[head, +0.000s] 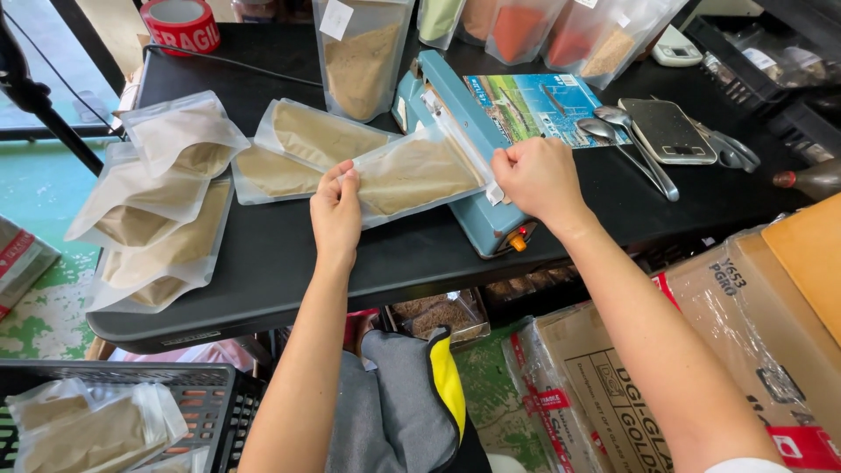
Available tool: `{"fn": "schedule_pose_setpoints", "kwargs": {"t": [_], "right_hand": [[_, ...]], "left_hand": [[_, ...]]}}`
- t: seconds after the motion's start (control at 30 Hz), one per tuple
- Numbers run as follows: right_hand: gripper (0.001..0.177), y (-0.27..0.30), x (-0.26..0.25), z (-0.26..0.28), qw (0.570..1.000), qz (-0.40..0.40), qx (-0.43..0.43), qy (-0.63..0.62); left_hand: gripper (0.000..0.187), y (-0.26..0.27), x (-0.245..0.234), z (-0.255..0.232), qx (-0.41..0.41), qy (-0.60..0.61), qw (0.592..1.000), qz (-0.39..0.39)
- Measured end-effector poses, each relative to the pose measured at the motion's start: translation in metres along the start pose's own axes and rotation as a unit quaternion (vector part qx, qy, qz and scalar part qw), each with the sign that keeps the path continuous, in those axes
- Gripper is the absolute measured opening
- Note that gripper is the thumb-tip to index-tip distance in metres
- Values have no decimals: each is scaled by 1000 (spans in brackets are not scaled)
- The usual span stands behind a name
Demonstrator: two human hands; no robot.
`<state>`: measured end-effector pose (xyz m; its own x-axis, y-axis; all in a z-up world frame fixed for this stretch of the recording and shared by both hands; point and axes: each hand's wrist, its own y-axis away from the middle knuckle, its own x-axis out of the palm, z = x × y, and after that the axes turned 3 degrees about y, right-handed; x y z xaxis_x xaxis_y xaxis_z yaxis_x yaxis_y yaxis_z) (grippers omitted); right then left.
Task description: The person seals several small bags of brown powder using an impulse sealer and then places the sealed bags into a plastic basket on the floor.
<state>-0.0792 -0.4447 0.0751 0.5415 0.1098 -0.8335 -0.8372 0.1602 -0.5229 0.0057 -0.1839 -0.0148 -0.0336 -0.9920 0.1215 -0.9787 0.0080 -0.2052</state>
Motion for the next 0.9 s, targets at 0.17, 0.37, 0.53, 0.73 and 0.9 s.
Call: {"fn": "schedule_pose_setpoints", "kwargs": {"t": [0.17, 0.37, 0.53, 0.73, 0.9], "right_hand": [[53, 3, -1, 1, 999, -33, -11, -14], [55, 7, -2, 0, 996, -83, -38, -19], [55, -1, -9, 1, 998, -63, -23, -11], [52, -32, -25, -3, 999, -12, -27, -17], [48, -43, -37, 6, 997, 65, 39, 4]], "left_hand": [[35, 3, -1, -5, -21, -30, 999, -3], [38, 3, -3, 1, -35, -56, 998, -11], [36, 8, -4, -4, -43, -62, 997, -12], [32, -6, -42, 9, 0, -96, 995, -35], [38, -55, -71, -12, 191, -431, 878, -87]]}}
